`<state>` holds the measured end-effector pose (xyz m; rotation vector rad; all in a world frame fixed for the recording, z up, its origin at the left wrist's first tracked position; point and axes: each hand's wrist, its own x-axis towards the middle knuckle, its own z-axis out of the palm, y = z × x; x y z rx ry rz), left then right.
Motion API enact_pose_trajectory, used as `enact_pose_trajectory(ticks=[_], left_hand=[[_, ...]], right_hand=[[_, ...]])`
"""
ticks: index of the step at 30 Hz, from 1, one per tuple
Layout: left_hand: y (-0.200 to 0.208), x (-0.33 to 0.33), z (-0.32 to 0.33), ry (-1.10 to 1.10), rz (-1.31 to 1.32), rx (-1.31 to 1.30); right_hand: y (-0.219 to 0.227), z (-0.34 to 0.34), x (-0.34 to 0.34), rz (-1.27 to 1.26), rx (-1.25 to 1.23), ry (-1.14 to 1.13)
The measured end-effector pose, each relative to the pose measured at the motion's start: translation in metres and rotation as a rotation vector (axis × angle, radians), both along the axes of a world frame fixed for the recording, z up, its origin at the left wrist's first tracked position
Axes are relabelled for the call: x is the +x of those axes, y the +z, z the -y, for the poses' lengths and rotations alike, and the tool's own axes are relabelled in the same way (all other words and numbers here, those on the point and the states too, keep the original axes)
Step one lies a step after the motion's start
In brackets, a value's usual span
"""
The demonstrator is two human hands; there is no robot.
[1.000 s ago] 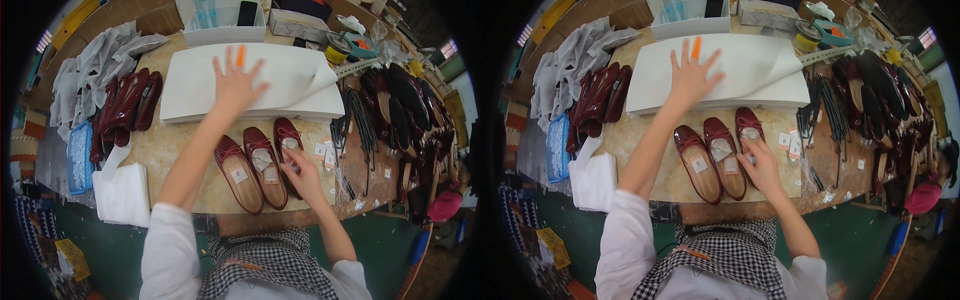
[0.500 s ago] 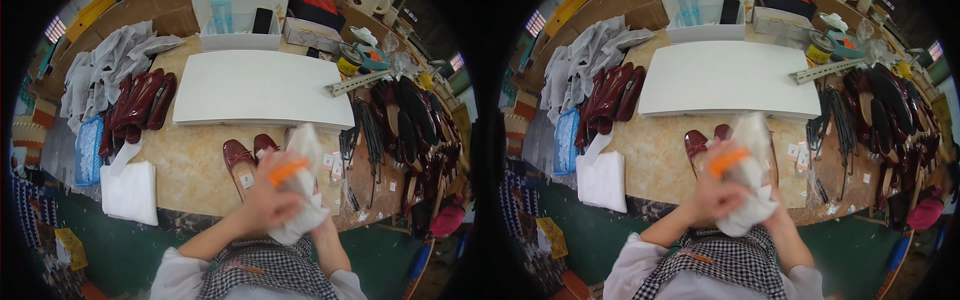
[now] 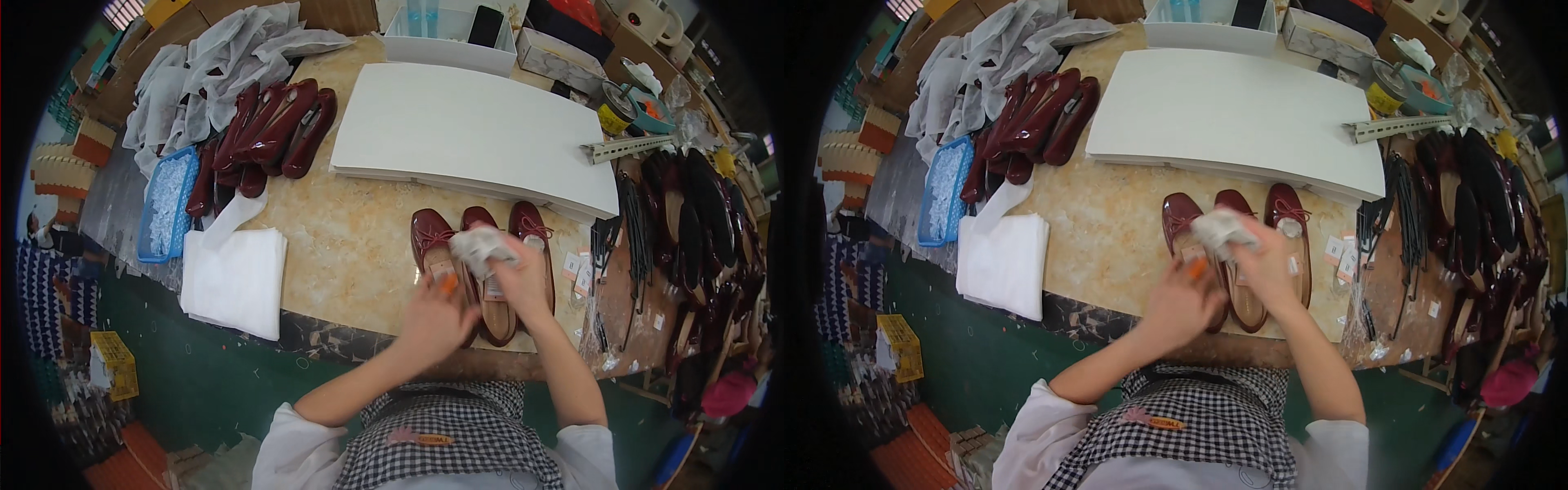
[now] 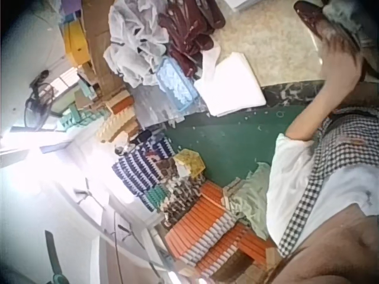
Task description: The person wipes the exterior and interior of maroon patent leather shoes using a white cloth. They repeatedly pick up shoes from a table, clean them, and place them back down. The person also uses a metal tool to adjust the shoe shape or remove debris from the interior.
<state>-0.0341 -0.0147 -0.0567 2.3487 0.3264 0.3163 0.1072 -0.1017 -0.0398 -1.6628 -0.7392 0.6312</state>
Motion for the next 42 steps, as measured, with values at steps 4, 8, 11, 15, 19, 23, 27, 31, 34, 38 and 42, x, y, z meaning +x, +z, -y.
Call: enact_pose_trajectory(ticks=[4, 8, 11, 15, 19, 23, 27, 31, 34, 38, 42], left_hand=[[-0.005, -0.016, 0.027, -0.094, -0.096, 0.387], [-0.004, -0.012, 0.031, -0.164, -0.166, 0.351], [-0.008, -0.012, 0.03, -0.173, -0.24, 0.349], [-0.003, -0.006, 0.03, -0.178, -0.148, 0.475], [0.006, -0.005, 0.02, -0.193, -0.12, 0.451], [0.013, -0.027, -0.027, 0.032, 0.1, 0.392], [-0.012, -0.036, -0.05, 0.37, -0.106, -0.481], [-0.034, -0.012, -0.033, 0.323, -0.117, -0.504], [-0.059, -0.032, -0.045, 0.395, 0.195, -0.764], [-0.016, -0.022, -0.028, 0.205, 0.161, -1.59], [-0.039, -0.02, -0.028, 0.101, 0.13, -1.929]], right_hand=[[-0.026, -0.031, -0.017, 0.99, -0.234, 0.235], [-0.04, -0.065, -0.015, 1.226, -0.408, 0.244], [-0.022, -0.036, -0.01, 0.731, -0.134, 0.334], [-0.042, -0.067, 0.016, 1.013, -0.358, 0.135], [-0.039, -0.053, 0.02, 0.858, -0.145, 0.06], [-0.003, 0.072, 0.075, 0.705, -0.117, -0.215], [-0.019, 0.268, 0.13, 0.812, -0.99, -0.884], [-0.065, 0.329, 0.125, 0.65, -1.383, -0.783], [-0.039, 0.319, 0.112, 0.586, -1.254, -0.813], [-0.012, 0.288, 0.09, 0.566, -1.06, -0.809], [0.03, 0.219, 0.05, 0.631, -1.1, -0.674]])
